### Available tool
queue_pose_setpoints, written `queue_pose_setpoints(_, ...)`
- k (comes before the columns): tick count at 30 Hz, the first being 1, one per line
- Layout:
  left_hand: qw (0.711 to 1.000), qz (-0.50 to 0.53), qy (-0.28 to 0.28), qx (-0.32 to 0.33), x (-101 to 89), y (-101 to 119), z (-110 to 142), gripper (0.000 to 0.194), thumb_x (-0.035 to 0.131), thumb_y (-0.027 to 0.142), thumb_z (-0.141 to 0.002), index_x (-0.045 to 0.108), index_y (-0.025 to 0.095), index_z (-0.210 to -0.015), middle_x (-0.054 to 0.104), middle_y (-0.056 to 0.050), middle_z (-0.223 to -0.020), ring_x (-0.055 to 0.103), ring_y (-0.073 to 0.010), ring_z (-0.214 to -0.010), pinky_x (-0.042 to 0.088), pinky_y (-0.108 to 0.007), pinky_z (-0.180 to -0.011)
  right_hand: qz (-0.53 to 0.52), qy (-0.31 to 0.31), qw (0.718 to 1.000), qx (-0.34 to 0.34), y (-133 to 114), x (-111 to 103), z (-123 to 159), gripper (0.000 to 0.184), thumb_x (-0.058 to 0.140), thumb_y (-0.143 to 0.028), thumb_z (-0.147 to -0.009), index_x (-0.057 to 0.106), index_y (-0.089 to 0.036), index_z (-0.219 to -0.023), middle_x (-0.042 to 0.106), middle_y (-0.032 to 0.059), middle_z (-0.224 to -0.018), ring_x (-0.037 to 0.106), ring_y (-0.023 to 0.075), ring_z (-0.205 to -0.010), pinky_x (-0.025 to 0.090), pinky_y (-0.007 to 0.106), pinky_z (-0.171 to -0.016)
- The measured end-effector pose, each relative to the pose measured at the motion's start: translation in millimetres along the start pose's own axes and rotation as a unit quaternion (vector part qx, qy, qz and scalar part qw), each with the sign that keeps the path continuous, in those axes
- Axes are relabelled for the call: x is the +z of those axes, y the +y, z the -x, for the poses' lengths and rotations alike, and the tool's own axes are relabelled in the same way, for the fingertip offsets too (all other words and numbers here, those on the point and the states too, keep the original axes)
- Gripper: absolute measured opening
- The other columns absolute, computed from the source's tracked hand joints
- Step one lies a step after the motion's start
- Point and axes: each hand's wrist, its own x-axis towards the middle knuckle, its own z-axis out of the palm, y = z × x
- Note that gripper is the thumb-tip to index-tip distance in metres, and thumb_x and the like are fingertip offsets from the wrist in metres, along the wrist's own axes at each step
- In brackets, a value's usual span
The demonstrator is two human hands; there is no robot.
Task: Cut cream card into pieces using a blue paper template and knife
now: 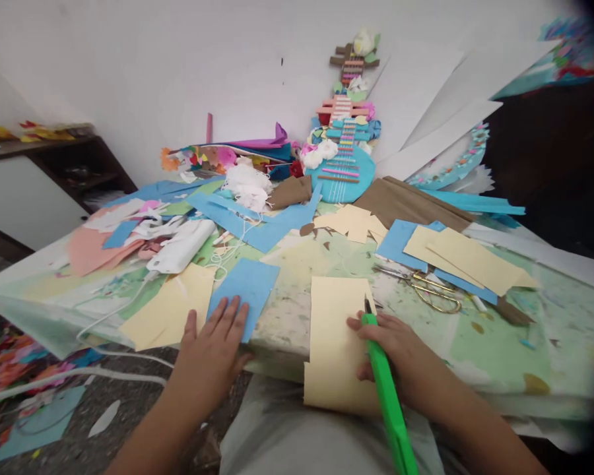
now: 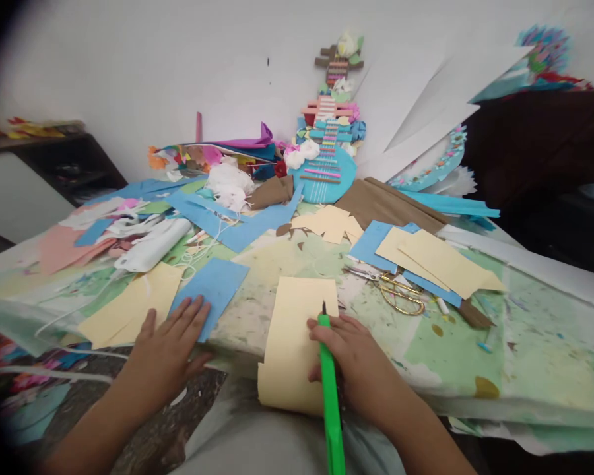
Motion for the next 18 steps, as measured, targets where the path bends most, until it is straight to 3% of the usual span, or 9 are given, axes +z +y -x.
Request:
queue_pose_setpoints(2, 1.0, 0.001, -0.004, 0.015, -2.3, -5.8, 8.1, 0.045, 0.04, 0.014, -0.073, 0.051, 0.018, -0.117, 0.057, -0.01, -0.119, 0.051, -0.0266, -0.108, 0.024, -0.05, -0.095, -0.003, 0.007, 1.0, 0.018, 0.1, 1.8, 0.9, 0.046, 0.061, -0.025, -0.071, 0.041, -0.024, -0.113, 0.061, 0.0083, -0.111, 0.056, 0.0227, -0.104, 0.04, 0.046, -0.09)
queue_pose_setpoints(5, 0.998, 0.023, 0.022, 0.061, -18.0, -2.2, 9.3, 0.047, 0.041, 0.008, -0.068, 0.054, 0.025, -0.11, 0.065, -0.002, -0.104, 0.059, -0.0211, -0.092, 0.031, -0.043, -0.088, -0.006, 0.008, 0.999, 0.039, -1.2, 2.8, 0.5, 0.044, 0.062, -0.026, -0.071, 0.044, -0.024, -0.111, 0.061, 0.0087, -0.111, 0.056, 0.023, -0.103, 0.04, 0.047, -0.09)
queue_pose_setpoints(9, 0.985, 0.029, 0.155, 0.071, -47.2, 26.9, -16.4, 0.046, 0.044, 0.016, -0.068, 0.052, 0.019, -0.114, 0.062, -0.007, -0.11, 0.054, -0.0247, -0.095, 0.033, -0.042, -0.082, -0.02, 0.0, 0.998, 0.053, -2.5, 2.8, -0.1, 0.044, 0.063, -0.028, -0.071, 0.045, -0.023, -0.111, 0.061, 0.0086, -0.112, 0.054, 0.0234, -0.106, 0.04, 0.047, -0.091)
queue_pose_setpoints(10, 0.985, 0.031, 0.165, 0.05, -52.2, 38.8, -25.0, 0.044, 0.045, 0.017, -0.069, 0.053, 0.015, -0.112, 0.062, -0.01, -0.108, 0.054, -0.0264, -0.093, 0.034, -0.043, -0.08, -0.028, -0.005, 0.998, 0.057, -2.0, 1.9, 0.3, 0.045, 0.063, -0.029, -0.07, 0.045, -0.023, -0.111, 0.06, 0.0084, -0.112, 0.054, 0.024, -0.107, 0.039, 0.047, -0.092)
queue_pose_setpoints(11, 0.988, 0.036, 0.145, 0.036, -55.2, 51.9, -33.2, 0.042, 0.046, 0.021, -0.071, 0.055, 0.013, -0.111, 0.062, -0.011, -0.106, 0.054, -0.0274, -0.089, 0.035, -0.043, -0.078, -0.043, -0.01, 0.997, 0.065, -1.0, 0.4, 1.0, 0.046, 0.064, -0.03, -0.07, 0.045, -0.024, -0.111, 0.06, 0.0081, -0.112, 0.054, 0.0245, -0.107, 0.04, 0.047, -0.091)
queue_pose_setpoints(13, 0.993, 0.063, 0.064, 0.071, -55.3, 79.1, -46.0, 0.037, 0.049, 0.031, -0.074, 0.059, 0.016, -0.107, 0.063, -0.011, -0.104, 0.055, -0.026, -0.082, 0.037, -0.042, -0.072, -0.11, 0.004, 0.989, 0.096, 2.8, -4.9, 3.0, 0.045, 0.063, -0.035, -0.071, 0.043, -0.027, -0.11, 0.061, 0.0078, -0.11, 0.056, 0.0246, -0.104, 0.044, 0.044, -0.087)
queue_pose_setpoints(16, 0.987, 0.109, -0.052, 0.105, -46.4, 111.5, -54.3, 0.055, 0.045, 0.053, -0.075, 0.058, 0.013, -0.11, 0.059, -0.014, -0.11, 0.053, -0.0274, -0.088, 0.039, -0.041, -0.072, -0.262, 0.153, 0.939, 0.165, 11.0, -16.8, 3.5, 0.039, 0.053, -0.046, -0.076, 0.037, -0.029, -0.107, 0.065, 0.0069, -0.097, 0.063, 0.0232, -0.089, 0.051, 0.037, -0.073)
queue_pose_setpoints(18, 0.983, 0.124, -0.083, 0.106, -40.9, 123.3, -54.1, 0.069, 0.039, 0.062, -0.074, 0.054, 0.01, -0.116, 0.054, -0.019, -0.117, 0.051, -0.0303, -0.095, 0.039, -0.043, -0.075, -0.275, 0.229, 0.913, 0.195, 14.4, -23.7, -1.1, 0.038, 0.053, -0.045, -0.077, 0.035, -0.028, -0.105, 0.065, 0.0049, -0.091, 0.064, 0.0229, -0.086, 0.051, 0.037, -0.074)
